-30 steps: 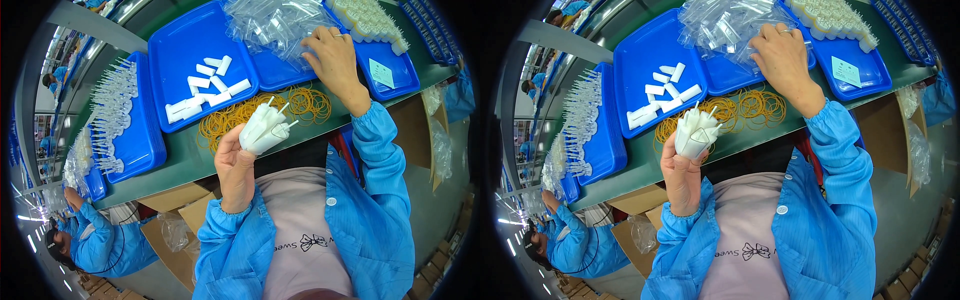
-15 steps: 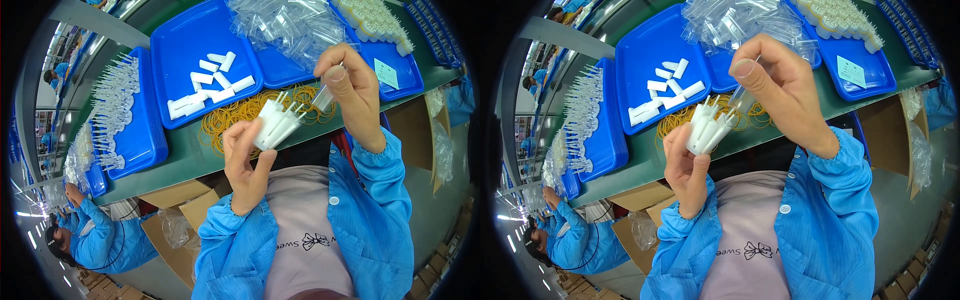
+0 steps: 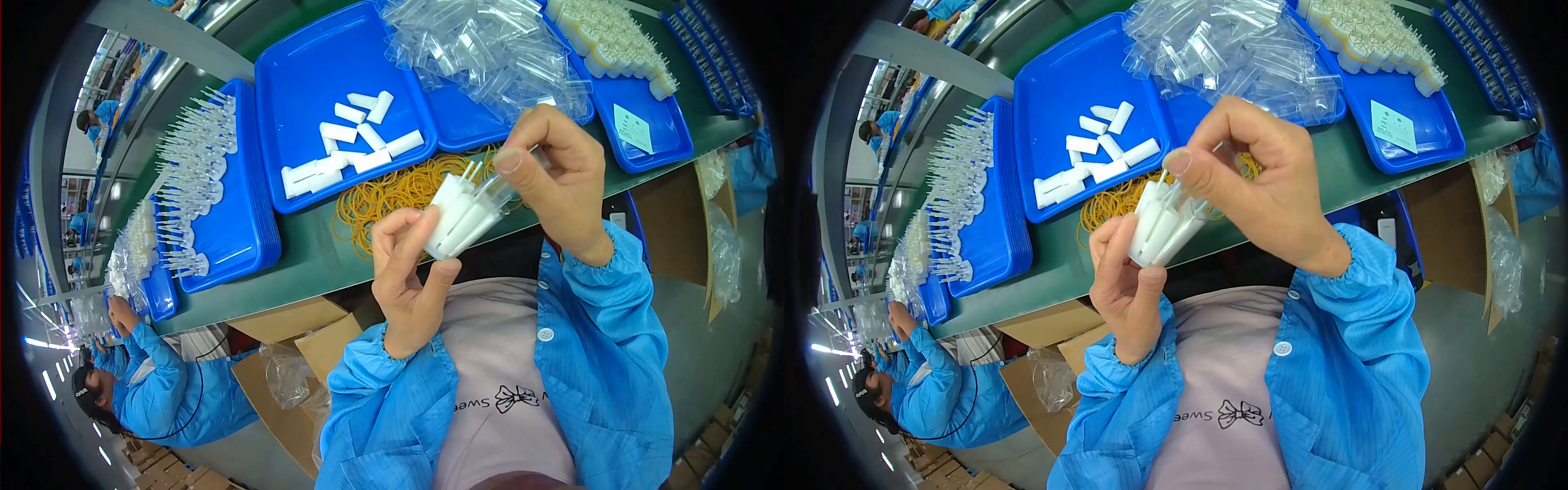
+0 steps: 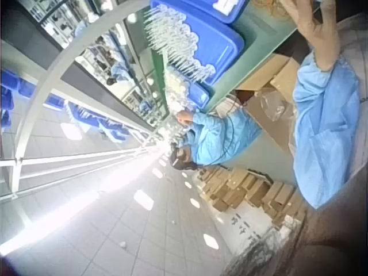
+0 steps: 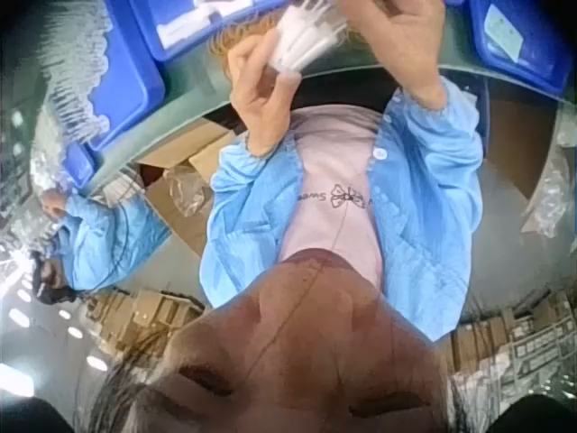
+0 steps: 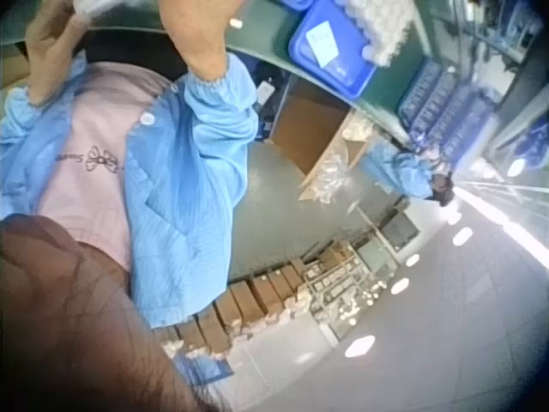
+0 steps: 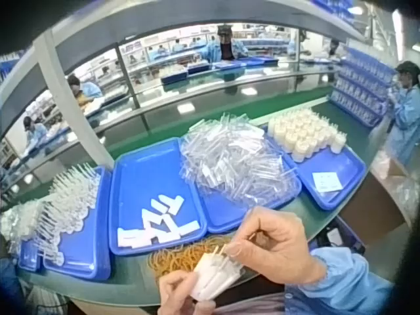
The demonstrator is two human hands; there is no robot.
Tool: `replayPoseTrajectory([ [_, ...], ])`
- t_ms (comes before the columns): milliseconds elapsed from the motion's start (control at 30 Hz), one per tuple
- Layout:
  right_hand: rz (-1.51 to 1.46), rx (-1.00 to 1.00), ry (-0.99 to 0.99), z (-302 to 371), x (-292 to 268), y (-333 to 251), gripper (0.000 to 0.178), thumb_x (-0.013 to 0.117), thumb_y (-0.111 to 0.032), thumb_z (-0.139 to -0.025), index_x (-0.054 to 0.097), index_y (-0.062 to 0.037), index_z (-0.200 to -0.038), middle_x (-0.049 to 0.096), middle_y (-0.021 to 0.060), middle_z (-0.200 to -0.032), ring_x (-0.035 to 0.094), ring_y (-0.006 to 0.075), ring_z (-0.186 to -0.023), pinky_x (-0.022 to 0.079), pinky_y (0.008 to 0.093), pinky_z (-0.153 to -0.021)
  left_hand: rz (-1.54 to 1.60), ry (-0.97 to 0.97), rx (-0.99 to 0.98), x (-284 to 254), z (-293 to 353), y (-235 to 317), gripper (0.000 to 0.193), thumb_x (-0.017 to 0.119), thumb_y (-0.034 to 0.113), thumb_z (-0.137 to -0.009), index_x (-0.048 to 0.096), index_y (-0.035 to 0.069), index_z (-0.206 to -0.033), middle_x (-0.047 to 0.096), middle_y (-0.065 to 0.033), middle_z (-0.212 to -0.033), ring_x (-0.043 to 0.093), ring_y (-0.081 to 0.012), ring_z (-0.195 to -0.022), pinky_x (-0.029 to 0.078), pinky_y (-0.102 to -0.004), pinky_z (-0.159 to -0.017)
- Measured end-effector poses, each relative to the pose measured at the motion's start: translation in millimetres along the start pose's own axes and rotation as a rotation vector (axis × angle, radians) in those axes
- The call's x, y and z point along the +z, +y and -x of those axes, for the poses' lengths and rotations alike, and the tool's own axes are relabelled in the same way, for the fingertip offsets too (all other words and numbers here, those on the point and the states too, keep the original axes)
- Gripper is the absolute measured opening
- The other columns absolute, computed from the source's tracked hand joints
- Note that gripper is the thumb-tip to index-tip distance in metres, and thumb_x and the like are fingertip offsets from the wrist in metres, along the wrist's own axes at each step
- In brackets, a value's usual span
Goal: The person assembles component bundles by placing white sleeves onto the prongs of a plastic base, sliding clear tubes over the sleeves, and securing the assembled bundle with a rubber band by hand.
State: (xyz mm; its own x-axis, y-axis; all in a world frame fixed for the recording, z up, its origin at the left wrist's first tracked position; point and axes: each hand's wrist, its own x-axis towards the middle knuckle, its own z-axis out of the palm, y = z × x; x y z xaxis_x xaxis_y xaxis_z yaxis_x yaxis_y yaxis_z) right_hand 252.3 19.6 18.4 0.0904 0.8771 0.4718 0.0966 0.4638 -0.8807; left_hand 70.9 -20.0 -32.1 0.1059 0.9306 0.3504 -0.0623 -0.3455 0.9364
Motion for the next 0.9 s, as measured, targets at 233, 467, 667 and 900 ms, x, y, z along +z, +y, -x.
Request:
replayPoseTrajectory([
  [233,-0.082,0.073,0.002,3,5,-8,0.018,0.068,-0.013,-0.084,0.056,-0.0043,-0.075,0.054,-0.0021,-0.070,0.043,-0.0003,-0.060,0.033,0.0174,-0.051,-0.111,-0.044,0.081,-1,3,1,0.052,0.069,0.024,-0.084,0.052,-0.002,-0.125,0.043,-0.0127,-0.119,0.046,-0.0204,-0.107,0.041,-0.0320,-0.091],
  [467,-0.118,0.063,0.009,5,3,-12,0.019,0.069,-0.013,-0.084,0.056,-0.0041,-0.073,0.054,-0.0018,-0.068,0.043,0.0003,-0.058,0.033,0.0176,-0.050,-0.241,-0.029,0.139,-1,-2,16,0.044,0.071,0.013,-0.080,0.058,-0.001,-0.119,0.044,-0.0127,-0.114,0.050,-0.0214,-0.099,0.044,-0.0316,-0.085],
  [667,-0.019,-0.005,0.001,3,2,-14,0.020,0.071,-0.013,-0.082,0.056,-0.0037,-0.072,0.052,-0.0027,-0.063,0.041,0.0010,-0.055,0.031,0.0186,-0.047,-0.228,-0.097,0.178,-1,-4,24,0.040,0.070,0.007,-0.079,0.061,0.000,-0.117,0.043,-0.0132,-0.113,0.054,-0.0216,-0.096,0.047,-0.0312,-0.082],
  [900,0.056,0.086,-0.133,-4,-2,-23,0.020,0.071,-0.012,-0.080,0.057,-0.0023,-0.071,0.049,-0.0023,-0.059,0.040,0.0014,-0.052,0.029,0.0202,-0.045,-0.095,-0.221,0.056,-5,-6,22,0.039,0.068,0.008,-0.081,0.061,0.002,-0.118,0.042,-0.0126,-0.112,0.050,-0.0225,-0.097,0.043,-0.0329,-0.086],
])
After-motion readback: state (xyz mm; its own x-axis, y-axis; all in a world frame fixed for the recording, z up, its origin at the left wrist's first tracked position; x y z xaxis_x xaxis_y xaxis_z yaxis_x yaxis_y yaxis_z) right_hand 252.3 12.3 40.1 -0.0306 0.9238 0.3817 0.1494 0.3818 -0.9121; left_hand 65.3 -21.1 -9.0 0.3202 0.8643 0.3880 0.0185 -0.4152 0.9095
